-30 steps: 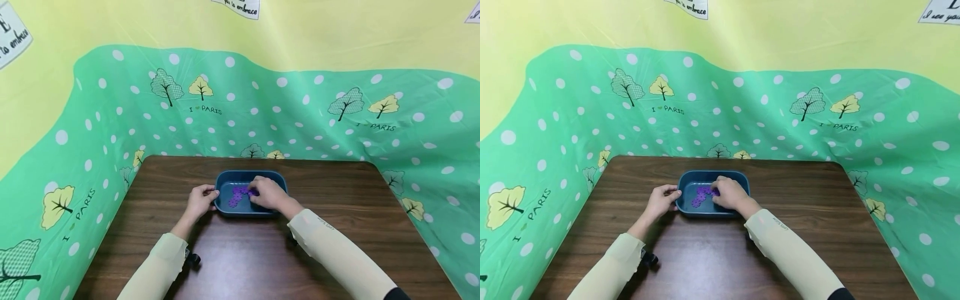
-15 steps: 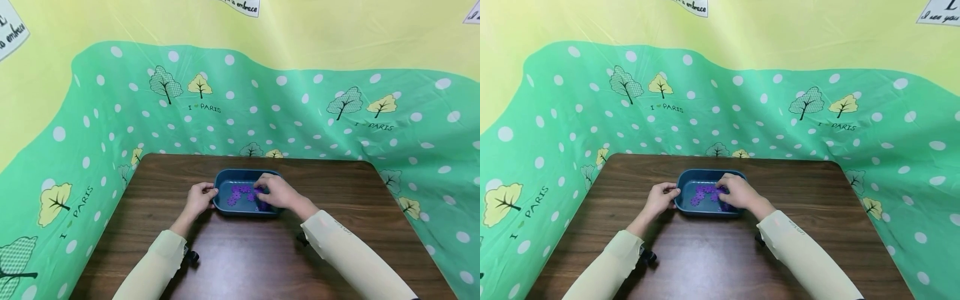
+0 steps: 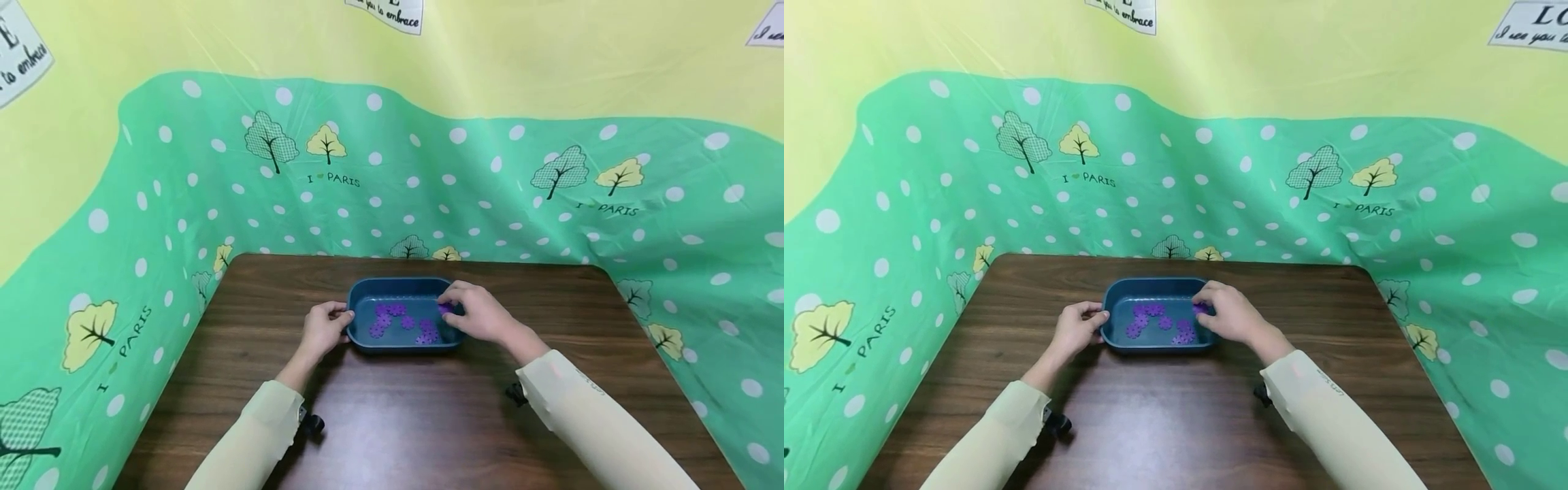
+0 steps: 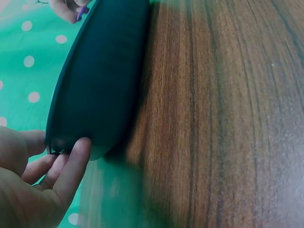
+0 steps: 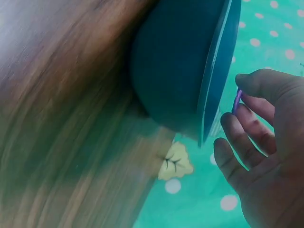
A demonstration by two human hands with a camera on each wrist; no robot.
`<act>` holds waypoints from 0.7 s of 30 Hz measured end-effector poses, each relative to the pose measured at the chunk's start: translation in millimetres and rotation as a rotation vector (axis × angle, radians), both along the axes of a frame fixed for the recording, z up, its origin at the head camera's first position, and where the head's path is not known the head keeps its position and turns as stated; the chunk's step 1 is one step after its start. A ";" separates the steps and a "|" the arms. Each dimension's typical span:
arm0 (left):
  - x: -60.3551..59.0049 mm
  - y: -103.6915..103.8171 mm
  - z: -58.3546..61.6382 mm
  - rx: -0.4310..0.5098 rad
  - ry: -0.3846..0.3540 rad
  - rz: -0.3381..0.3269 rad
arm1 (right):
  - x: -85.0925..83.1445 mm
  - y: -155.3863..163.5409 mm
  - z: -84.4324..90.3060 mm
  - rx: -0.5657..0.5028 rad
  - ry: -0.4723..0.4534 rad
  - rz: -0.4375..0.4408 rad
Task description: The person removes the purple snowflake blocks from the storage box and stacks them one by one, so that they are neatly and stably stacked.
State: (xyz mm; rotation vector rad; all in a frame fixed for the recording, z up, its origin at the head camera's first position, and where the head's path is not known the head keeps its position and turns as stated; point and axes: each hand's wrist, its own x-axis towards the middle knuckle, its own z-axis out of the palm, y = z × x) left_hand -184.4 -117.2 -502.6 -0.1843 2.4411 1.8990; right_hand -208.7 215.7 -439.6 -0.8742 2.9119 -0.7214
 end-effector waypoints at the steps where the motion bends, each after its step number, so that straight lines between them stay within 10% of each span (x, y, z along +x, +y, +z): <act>1: 0.0 0.1 -0.2 0.000 0.001 0.000 | 0.3 3.1 -0.1 -0.007 0.002 -0.006; 21: -0.5 0.3 -0.4 0.008 -0.001 -0.003 | 5.8 76.8 -27.3 -0.005 0.049 -0.168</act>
